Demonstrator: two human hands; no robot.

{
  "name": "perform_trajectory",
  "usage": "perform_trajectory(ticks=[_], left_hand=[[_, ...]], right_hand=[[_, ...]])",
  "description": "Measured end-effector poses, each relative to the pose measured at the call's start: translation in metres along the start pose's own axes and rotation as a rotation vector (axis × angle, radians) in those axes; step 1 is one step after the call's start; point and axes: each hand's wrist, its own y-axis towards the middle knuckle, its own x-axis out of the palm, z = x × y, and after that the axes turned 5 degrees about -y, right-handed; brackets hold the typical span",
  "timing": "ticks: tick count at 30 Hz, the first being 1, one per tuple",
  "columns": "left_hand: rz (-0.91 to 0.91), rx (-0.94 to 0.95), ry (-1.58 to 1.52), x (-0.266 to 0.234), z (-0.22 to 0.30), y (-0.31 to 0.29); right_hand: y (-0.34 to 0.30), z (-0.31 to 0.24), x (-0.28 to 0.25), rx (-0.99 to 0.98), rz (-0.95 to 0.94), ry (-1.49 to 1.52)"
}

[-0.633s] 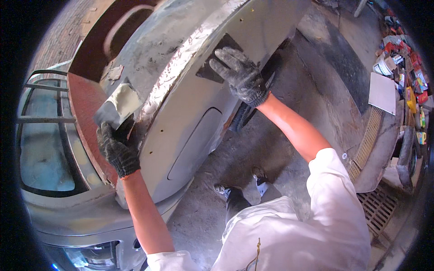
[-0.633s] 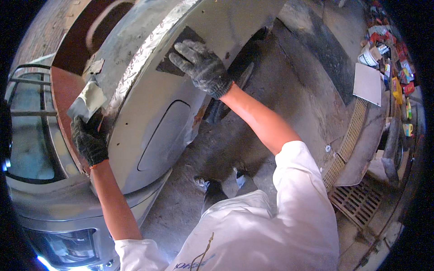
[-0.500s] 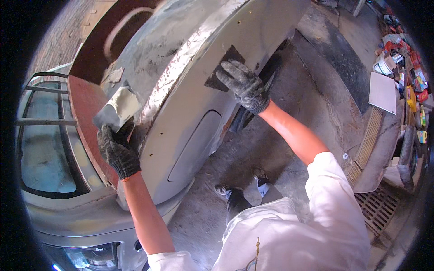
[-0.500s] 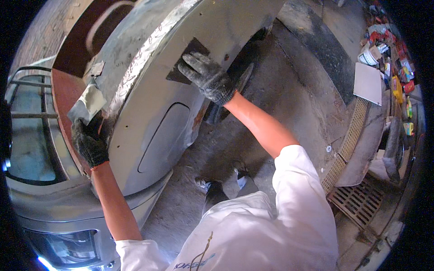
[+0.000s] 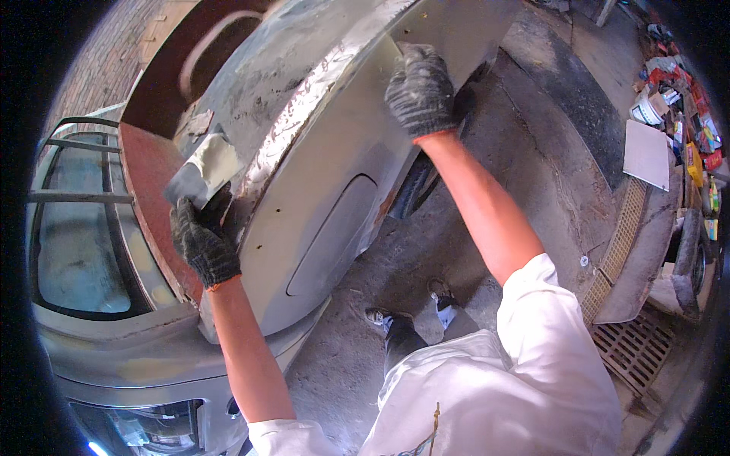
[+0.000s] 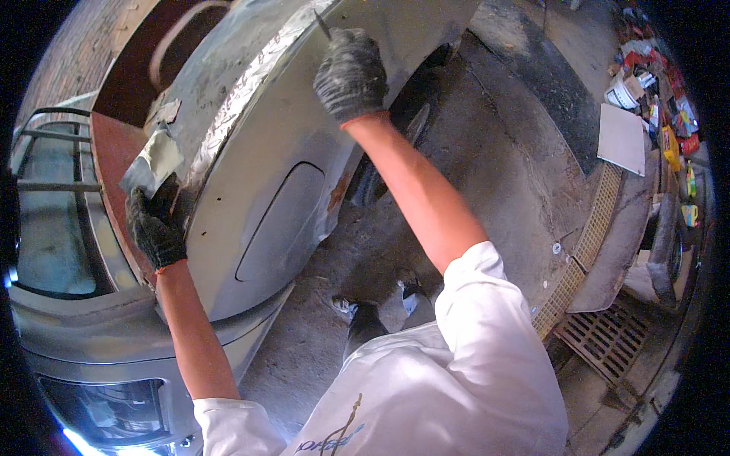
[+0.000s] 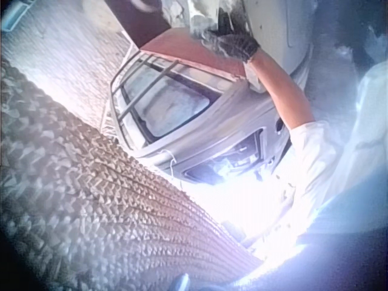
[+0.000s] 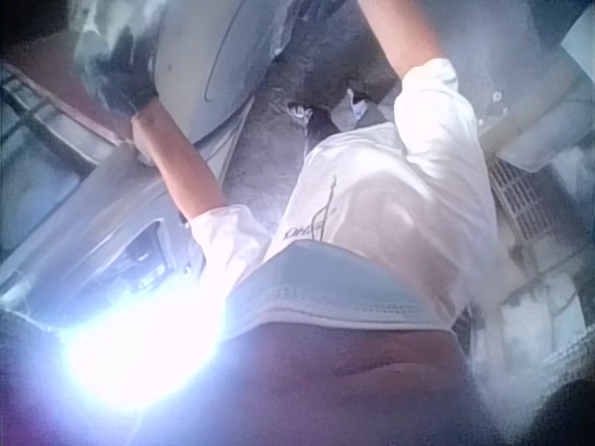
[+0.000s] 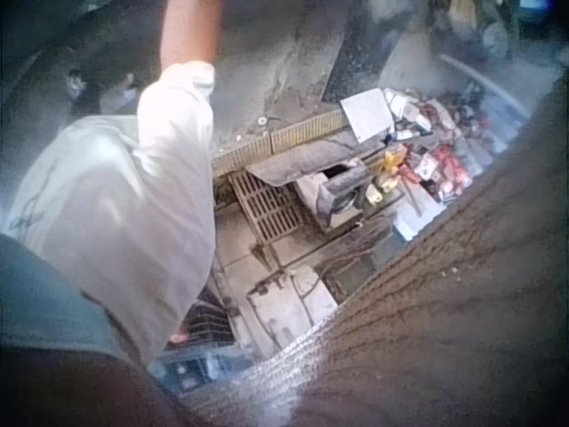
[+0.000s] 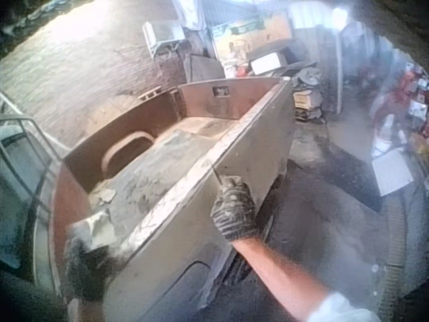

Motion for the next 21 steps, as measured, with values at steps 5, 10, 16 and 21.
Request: perform_trajectory(ticks=[5,10,16,21], left_hand=[[-0.067,0.221,0.305,0.003,0.002,-0.004],[0.039,-0.015,-0.062,0.014,0.007,-0.007],[0.014,0.017,-0.022,0.018,0.008,-0.008],[-0.073,0.143,0.189,0.013,0.006,-0.007]], right_hand=[[-0.041,-0.047,-0.013,-0.027,-0.032,0.189],[-0.081,-0.089,-0.038,-0.090,-0.135,0.117],[-0.126,-0.125,-0.053,-0.141,-0.273,0.252],[-0.146,-0.144,-0.070,-0.243,-0.314,0.362]])
